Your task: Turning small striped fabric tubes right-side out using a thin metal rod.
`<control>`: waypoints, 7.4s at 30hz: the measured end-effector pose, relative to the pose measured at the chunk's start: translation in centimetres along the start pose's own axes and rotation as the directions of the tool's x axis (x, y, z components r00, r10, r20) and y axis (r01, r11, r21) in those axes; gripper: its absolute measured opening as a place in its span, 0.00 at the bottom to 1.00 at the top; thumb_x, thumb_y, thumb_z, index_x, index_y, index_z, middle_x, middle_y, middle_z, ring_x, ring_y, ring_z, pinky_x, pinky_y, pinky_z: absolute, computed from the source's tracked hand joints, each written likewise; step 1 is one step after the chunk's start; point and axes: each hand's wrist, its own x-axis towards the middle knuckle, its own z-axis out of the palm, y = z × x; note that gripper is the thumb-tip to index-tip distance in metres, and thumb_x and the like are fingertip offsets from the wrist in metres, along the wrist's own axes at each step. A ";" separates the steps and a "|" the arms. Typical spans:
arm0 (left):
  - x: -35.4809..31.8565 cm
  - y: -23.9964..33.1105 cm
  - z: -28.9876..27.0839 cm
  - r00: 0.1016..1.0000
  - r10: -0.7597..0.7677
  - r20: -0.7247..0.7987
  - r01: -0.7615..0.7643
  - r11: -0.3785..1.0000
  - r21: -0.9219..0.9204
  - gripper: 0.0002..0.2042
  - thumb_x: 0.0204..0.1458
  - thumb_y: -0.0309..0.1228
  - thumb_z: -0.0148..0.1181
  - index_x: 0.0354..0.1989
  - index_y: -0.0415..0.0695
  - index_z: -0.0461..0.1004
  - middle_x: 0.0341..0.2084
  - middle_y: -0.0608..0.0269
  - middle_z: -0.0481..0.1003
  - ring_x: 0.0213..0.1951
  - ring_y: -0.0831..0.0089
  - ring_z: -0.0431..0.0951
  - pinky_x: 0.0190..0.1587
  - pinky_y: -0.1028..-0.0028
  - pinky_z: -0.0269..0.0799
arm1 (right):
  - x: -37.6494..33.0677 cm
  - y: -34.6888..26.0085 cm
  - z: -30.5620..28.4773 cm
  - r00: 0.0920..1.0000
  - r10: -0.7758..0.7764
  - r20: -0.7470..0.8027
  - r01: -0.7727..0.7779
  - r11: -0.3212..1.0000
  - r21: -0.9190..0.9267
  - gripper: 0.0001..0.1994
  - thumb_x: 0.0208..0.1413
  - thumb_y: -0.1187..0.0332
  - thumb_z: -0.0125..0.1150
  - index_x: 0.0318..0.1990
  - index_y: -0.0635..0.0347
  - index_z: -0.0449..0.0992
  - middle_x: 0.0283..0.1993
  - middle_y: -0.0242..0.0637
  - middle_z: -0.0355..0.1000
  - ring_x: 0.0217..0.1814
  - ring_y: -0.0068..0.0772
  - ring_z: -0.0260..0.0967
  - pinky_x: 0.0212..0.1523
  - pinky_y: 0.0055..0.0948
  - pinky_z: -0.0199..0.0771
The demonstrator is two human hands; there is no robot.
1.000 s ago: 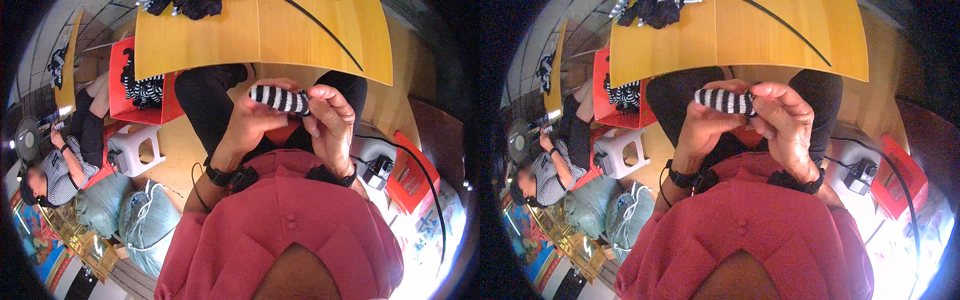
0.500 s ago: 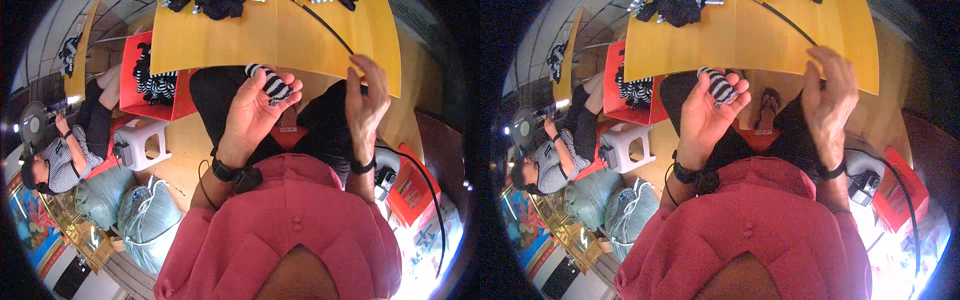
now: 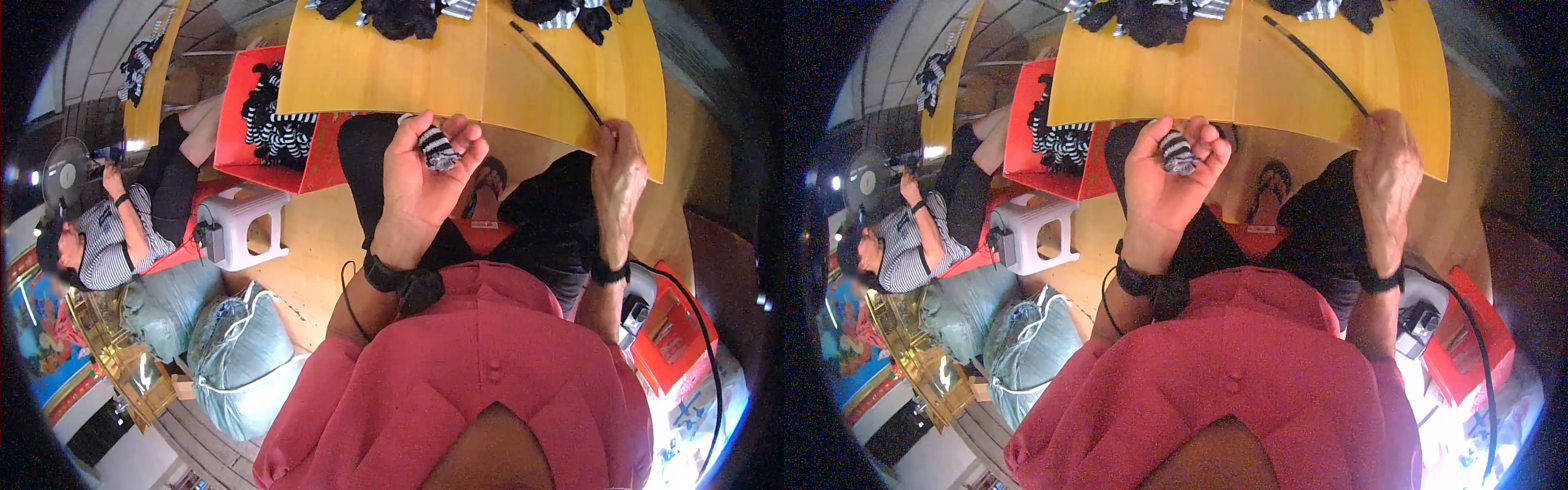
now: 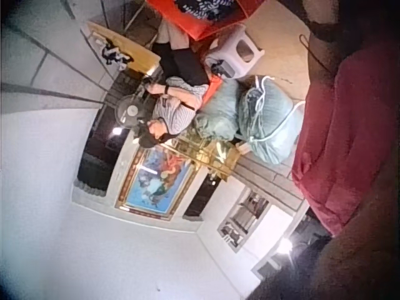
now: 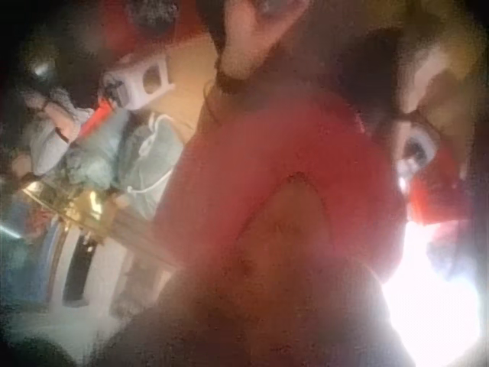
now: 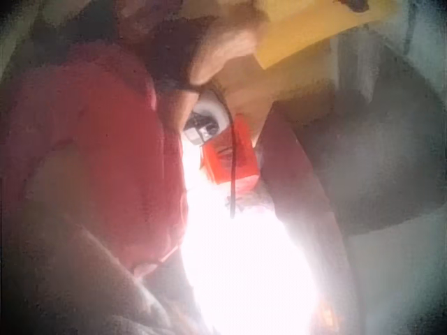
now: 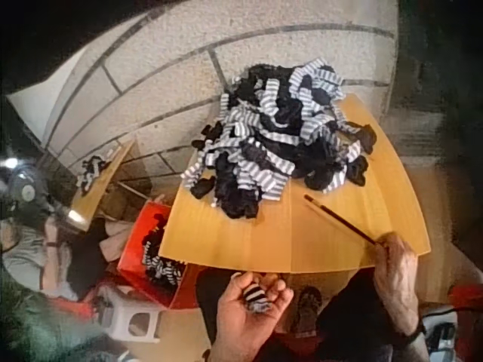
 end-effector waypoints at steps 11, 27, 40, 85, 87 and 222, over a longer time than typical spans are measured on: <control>1.0 2.8 0.7 0.976 0.150 0.156 -0.136 0.986 -0.092 0.13 0.51 0.41 0.56 0.23 0.45 0.66 0.20 0.64 0.68 0.25 0.68 0.70 0.36 0.65 0.67 | -8.4 -3.5 -6.5 0.812 0.056 0.581 -0.434 0.724 0.536 0.07 0.50 0.74 0.57 0.38 0.62 0.76 0.27 0.35 0.72 0.28 0.22 0.66 0.32 0.20 0.65; -0.7 -0.2 3.0 0.912 0.172 0.372 -0.231 0.966 0.119 0.12 0.53 0.41 0.53 0.23 0.49 0.67 0.16 0.69 0.64 0.20 0.74 0.65 0.30 0.72 0.61 | -9.2 -4.8 -5.2 0.832 0.036 0.553 -0.417 0.699 0.582 0.07 0.54 0.74 0.53 0.39 0.64 0.74 0.24 0.29 0.68 0.24 0.18 0.61 0.25 0.18 0.62; -2.7 -2.8 5.1 0.829 0.223 0.512 -0.368 0.908 0.201 0.07 0.56 0.34 0.50 0.27 0.49 0.63 0.10 0.74 0.56 0.10 0.85 0.51 0.15 0.80 0.50 | -10.7 -5.6 -5.1 0.895 -0.029 0.446 -0.312 0.673 0.671 0.07 0.52 0.73 0.56 0.37 0.67 0.74 0.23 0.34 0.69 0.22 0.20 0.63 0.24 0.21 0.64; -3.6 -3.7 6.2 0.859 0.200 0.471 -0.380 0.866 0.326 0.08 0.57 0.38 0.49 0.29 0.50 0.62 0.09 0.74 0.54 0.09 0.86 0.48 0.13 0.82 0.46 | -10.7 -6.4 -4.0 0.920 -0.040 0.390 -0.318 0.507 0.801 0.06 0.54 0.74 0.55 0.34 0.68 0.74 0.20 0.28 0.65 0.18 0.15 0.55 0.18 0.16 0.53; -3.6 -4.0 6.3 0.875 0.222 0.429 -0.339 0.916 0.216 0.08 0.52 0.33 0.57 0.28 0.48 0.63 0.10 0.74 0.57 0.09 0.87 0.52 0.11 0.84 0.47 | -10.5 -6.8 -4.2 0.903 -0.020 0.428 -0.372 0.458 0.807 0.05 0.54 0.74 0.54 0.34 0.68 0.73 0.20 0.27 0.65 0.17 0.14 0.55 0.17 0.16 0.51; -3.3 -0.6 5.9 0.772 0.304 0.559 -0.499 0.834 0.236 0.11 0.57 0.32 0.47 0.44 0.40 0.64 0.27 0.58 0.69 0.26 0.71 0.71 0.30 0.73 0.69 | -9.1 -6.6 -4.9 0.984 -0.109 0.138 -0.007 0.762 0.648 0.05 0.48 0.78 0.58 0.34 0.66 0.74 0.22 0.33 0.70 0.21 0.17 0.64 0.23 0.17 0.63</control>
